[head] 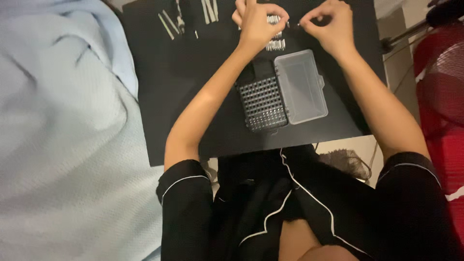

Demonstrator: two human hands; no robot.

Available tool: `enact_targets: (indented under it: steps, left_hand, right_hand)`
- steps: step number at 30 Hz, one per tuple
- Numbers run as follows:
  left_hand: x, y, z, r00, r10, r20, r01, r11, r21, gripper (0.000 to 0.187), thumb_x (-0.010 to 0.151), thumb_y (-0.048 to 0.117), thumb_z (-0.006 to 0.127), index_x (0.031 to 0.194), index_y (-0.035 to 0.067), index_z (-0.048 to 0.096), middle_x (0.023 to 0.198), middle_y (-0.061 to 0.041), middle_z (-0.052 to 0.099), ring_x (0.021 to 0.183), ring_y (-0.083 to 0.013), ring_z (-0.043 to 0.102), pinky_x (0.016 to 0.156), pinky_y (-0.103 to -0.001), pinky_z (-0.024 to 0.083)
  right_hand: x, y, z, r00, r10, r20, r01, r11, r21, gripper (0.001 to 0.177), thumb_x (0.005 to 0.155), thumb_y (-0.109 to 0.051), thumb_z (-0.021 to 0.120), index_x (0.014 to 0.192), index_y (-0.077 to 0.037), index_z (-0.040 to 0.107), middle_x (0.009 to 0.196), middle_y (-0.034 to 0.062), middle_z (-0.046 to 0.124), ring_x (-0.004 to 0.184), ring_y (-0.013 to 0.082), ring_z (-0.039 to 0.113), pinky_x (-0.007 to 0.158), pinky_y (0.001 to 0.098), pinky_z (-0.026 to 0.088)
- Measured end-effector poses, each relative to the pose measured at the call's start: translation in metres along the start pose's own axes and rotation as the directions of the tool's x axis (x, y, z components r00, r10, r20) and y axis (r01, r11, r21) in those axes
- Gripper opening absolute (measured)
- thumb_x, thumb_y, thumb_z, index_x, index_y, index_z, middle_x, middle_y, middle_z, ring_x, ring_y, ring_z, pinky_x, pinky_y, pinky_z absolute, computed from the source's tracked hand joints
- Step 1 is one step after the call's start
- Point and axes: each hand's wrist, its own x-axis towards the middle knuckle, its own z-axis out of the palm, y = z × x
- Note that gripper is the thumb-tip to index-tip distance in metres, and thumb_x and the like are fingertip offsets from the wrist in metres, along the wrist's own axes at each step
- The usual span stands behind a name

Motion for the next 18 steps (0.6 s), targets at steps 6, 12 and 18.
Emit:
enact_targets:
  steps: [6, 12, 18]
  left_hand:
    - [0.027, -0.015, 0.034, 0.993, 0.099, -0.057, -0.095, 0.993, 0.073, 0.009, 0.064, 0.035, 0.088, 0.069, 0.033, 0.08, 0.12, -0.007, 0.049, 0.12, -0.0378, 0.036, 0.096, -0.053, 0.024]
    - [0.029, -0.018, 0.037, 0.995, 0.092, 0.024, -0.093, 0.993, 0.067, 0.009, 0.063, 0.027, 0.086, 0.068, 0.029, 0.078, 0.123, -0.004, 0.048, 0.126, -0.0348, 0.036, 0.103, -0.053, 0.024]
    - [0.03, -0.024, 0.035, 0.978, 0.209, -0.004, -0.209, 0.976, 0.055, 0.011, 0.066, 0.026, 0.086, 0.072, 0.028, 0.078, 0.128, -0.007, 0.046, 0.126, -0.0355, 0.035, 0.103, -0.057, 0.022]
  right_hand:
    - [0.015, 0.029, 0.024, 0.993, 0.105, -0.047, -0.107, 0.993, -0.044, 0.014, 0.083, -0.018, 0.084, 0.096, -0.019, 0.082, 0.09, 0.0001, 0.062, 0.088, 0.0168, 0.059, 0.081, 0.0347, 0.047]
    - [0.021, 0.037, 0.035, 0.998, 0.045, -0.054, -0.054, 0.981, -0.185, 0.009, 0.081, -0.018, 0.085, 0.089, -0.019, 0.082, 0.095, 0.0005, 0.061, 0.101, 0.0252, 0.052, 0.089, 0.0415, 0.037]
    - [0.028, 0.041, 0.044, 0.999, 0.006, -0.052, -0.017, 0.977, -0.213, 0.01, 0.082, -0.018, 0.086, 0.09, -0.019, 0.081, 0.093, -0.0008, 0.058, 0.1, 0.0241, 0.051, 0.089, 0.0397, 0.036]
